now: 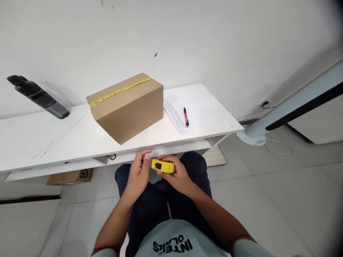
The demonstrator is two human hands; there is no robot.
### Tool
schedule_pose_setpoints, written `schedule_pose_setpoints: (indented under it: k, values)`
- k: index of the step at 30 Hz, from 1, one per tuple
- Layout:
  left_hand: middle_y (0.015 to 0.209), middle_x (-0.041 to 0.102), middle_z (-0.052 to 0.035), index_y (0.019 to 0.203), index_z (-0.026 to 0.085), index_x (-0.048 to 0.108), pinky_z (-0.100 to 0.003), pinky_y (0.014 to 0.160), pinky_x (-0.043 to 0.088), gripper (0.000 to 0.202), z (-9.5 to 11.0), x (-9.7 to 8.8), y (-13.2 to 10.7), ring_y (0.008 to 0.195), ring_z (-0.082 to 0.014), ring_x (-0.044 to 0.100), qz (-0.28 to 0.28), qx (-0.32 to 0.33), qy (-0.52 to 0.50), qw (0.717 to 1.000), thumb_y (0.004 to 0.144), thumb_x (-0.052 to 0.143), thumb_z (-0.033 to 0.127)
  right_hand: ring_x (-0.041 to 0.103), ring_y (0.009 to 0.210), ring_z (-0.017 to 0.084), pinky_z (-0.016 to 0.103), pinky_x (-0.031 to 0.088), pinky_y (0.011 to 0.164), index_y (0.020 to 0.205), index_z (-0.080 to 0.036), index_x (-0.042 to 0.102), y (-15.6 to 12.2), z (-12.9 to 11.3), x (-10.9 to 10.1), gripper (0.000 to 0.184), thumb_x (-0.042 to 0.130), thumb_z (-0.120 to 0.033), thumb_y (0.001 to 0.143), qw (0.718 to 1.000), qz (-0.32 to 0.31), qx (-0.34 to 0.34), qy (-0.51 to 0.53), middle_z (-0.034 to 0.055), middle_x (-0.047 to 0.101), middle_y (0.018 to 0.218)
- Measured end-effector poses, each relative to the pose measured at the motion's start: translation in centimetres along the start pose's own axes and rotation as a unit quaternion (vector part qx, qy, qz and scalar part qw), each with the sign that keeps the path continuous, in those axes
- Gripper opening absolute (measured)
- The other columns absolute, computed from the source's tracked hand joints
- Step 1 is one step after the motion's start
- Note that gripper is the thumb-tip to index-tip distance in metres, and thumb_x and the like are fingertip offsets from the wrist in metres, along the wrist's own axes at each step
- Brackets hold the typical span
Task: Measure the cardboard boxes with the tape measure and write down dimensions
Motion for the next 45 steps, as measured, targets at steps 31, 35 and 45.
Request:
schedule_pose_setpoints:
  k: [31, 35, 45]
  values:
    - [0.087, 0.063, 0.0026, 0.134, 0.025, 0.051, -0.039, 0.082, 0.060, 0.084, 7.1, 12.1, 15.1, 0.064, -0.0126, 0.063, -0.377, 0.035, -0.285, 0.880, 0.065, 0.089, 0.055, 0.070, 0.094, 0.029, 0.041, 0.052, 0.080, 0.152, -0.021, 0.053, 17.3, 2.6, -18.0, 0.057, 0.045, -0.011, 0.097, 0.801, 0.011, -0.008, -0.599, 0.0176, 0.072, 0.116]
    - [0.080, 0.058, 0.0057, 0.120, 0.021, 0.051, -0.033, 0.074, 0.056, 0.064, 6.1, 16.1, 22.3, 0.062, -0.0101, 0.059, -0.326, -0.012, -0.257, 0.910, 0.069, 0.083, 0.043, 0.067, 0.092, 0.028, 0.039, 0.042, 0.079, 0.142, -0.017, 0.062, 23.5, 6.5, -17.0, 0.047, 0.044, -0.009, 0.099, 0.681, -0.268, -0.028, -0.681, 0.0204, 0.071, 0.116]
    - [0.090, 0.059, -0.0007, 0.128, 0.021, 0.051, -0.034, 0.073, 0.055, 0.048, 0.2, 9.8, 28.0, 0.081, -0.0167, 0.066, -0.242, -0.039, -0.186, 0.951, 0.084, 0.067, 0.031, 0.068, 0.078, 0.022, 0.037, 0.049, 0.074, 0.119, -0.017, 0.060, 20.6, 6.6, -17.5, 0.025, 0.052, -0.025, 0.097, 0.873, -0.083, -0.043, -0.479, 0.0089, 0.076, 0.096]
Point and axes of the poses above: each hand's wrist, its own y-axis towards the middle knuckle, its own x-axis out of the palm, z = x × y, the point moved 5 cm from there along y, towards the middle knuckle
